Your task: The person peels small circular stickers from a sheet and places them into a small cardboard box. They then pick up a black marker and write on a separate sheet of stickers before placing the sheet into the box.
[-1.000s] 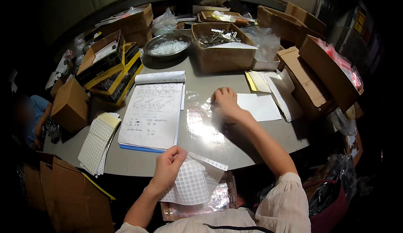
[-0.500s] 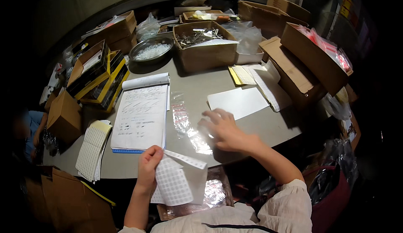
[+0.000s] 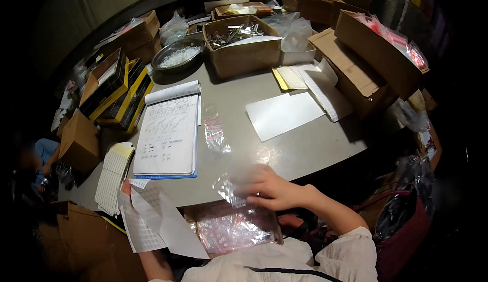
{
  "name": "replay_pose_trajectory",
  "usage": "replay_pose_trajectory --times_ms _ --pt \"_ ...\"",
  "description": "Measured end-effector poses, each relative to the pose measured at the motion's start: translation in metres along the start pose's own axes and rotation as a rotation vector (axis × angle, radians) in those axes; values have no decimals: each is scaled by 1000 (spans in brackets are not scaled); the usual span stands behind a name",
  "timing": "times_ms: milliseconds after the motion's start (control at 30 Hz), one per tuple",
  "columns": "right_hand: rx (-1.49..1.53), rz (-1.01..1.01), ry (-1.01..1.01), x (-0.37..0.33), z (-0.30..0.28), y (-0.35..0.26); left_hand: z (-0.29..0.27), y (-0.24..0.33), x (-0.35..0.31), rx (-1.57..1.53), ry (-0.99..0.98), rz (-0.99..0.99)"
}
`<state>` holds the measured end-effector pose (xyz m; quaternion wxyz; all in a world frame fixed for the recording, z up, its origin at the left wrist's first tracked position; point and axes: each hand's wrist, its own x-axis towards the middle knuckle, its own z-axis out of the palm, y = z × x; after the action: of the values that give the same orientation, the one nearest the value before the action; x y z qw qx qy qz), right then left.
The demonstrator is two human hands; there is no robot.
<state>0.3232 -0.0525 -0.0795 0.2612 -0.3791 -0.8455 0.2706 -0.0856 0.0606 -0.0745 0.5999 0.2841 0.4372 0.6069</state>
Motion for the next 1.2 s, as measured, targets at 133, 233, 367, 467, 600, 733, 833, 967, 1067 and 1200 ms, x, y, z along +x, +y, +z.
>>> replay_pose_trajectory --times_ms 133,233,367,467,600,733,833,967,1067,1200 --pt "438 -66 -61 1 16 -23 27 12 -19 64 -240 15" --pt "607 -32 -51 7 5 -39 41 10 -32 196 -346 80" --pt "517 127 309 25 -9 -39 50 -15 -29 464 -339 204" --pt "277 47 422 50 -7 -53 79 -25 -39 669 -299 310" --pt "170 206 285 69 6 -67 99 -30 -51 796 -259 419" --pt "175 313 209 69 19 -61 103 -33 -50 731 -251 481" --pt "203 274 294 68 36 -51 102 -40 -48 688 -236 512" --pt "228 237 422 74 43 -48 98 -48 -50 664 -209 493" --pt "203 225 455 77 45 -51 103 -48 -53 728 -188 528" --pt "185 195 481 79 46 -53 100 -53 -50 781 -183 585"
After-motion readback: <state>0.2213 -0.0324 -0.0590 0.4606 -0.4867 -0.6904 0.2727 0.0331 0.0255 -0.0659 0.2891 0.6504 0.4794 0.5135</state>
